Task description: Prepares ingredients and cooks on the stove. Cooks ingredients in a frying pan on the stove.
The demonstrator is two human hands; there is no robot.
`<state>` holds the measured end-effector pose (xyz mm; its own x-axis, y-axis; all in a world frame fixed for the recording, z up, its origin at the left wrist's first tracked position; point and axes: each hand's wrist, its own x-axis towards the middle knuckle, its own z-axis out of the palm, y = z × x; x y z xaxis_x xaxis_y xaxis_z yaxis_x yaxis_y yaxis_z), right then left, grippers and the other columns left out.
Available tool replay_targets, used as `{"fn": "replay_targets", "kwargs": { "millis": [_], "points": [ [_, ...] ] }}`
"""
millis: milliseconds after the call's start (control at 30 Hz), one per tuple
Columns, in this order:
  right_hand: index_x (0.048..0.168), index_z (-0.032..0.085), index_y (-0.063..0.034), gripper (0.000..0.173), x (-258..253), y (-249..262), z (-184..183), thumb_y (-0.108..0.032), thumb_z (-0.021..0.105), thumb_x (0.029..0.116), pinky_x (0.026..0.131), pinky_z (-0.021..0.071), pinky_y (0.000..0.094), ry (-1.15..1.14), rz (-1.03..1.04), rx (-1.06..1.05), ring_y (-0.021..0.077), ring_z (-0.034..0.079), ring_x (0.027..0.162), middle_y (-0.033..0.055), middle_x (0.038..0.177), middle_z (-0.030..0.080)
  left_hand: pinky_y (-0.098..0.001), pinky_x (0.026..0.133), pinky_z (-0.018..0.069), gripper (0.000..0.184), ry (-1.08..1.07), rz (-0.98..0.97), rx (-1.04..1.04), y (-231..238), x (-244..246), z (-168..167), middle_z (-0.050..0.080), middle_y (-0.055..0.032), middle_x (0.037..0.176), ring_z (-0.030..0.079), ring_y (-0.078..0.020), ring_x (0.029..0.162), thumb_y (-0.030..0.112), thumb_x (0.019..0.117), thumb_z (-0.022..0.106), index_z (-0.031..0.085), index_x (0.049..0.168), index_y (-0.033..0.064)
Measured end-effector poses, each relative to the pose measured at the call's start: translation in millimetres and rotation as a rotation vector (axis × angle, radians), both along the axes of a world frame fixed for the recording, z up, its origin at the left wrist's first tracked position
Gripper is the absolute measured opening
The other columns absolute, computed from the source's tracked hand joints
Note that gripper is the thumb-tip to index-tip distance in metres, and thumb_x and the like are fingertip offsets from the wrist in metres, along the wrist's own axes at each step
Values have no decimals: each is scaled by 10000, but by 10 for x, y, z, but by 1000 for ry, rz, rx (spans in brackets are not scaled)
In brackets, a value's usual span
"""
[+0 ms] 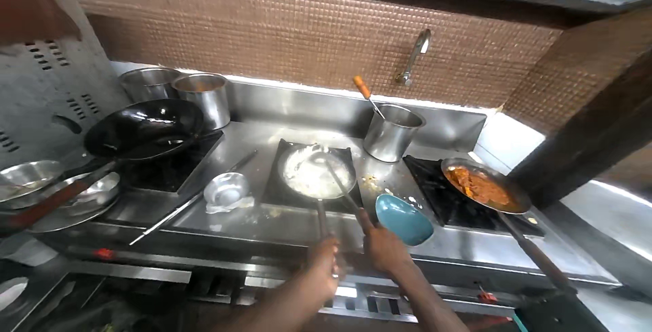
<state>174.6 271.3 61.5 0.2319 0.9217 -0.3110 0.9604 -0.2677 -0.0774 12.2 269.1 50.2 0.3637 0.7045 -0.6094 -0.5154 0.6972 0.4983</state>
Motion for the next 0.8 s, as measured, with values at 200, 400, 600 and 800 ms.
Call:
{"fn": "replay_targets", "kwargs": {
  "millis": [200, 400, 600, 800],
  "points": [
    [1663, 137, -277, 718, -15, -702, 109, -278, 489, 1038, 845, 568, 593, 119, 17, -4, 410, 704, 982, 217, 1178, 674, -147, 313, 311, 244, -184, -12, 23, 695, -29, -310, 365, 51, 554, 318, -15, 350, 252, 1103, 422, 453, 903, 116],
    [1661, 147, -282, 703, -109, -3, 64, -275, 478, 1041, 945, 529, 604, 173, 70, 4, 406, 664, 1119, 214, 1259, 648, -161, 325, 286, 281, -49, -11, -10, -27, 103, 69, 366, 43, 560, 301, -29, 362, 272, 1122, 388, 448, 904, 105],
    [1667, 73, -265, 820, -115, -452, 93, -245, 543, 996, 855, 564, 591, 45, -57, -31, 419, 691, 1026, 234, 1252, 635, -156, 330, 306, 240, -73, -27, 40, 464, 65, -272, 369, 49, 575, 311, -23, 370, 260, 1112, 417, 464, 933, 108],
    [1662, 143, -299, 738, -182, -238, 231, -292, 515, 1025, 903, 539, 615, 110, 73, -46, 423, 669, 1090, 225, 1283, 633, -164, 326, 292, 278, -66, -23, -6, 134, 150, 18, 356, 46, 548, 304, -31, 358, 271, 1117, 399, 445, 895, 110]
  ]
}}
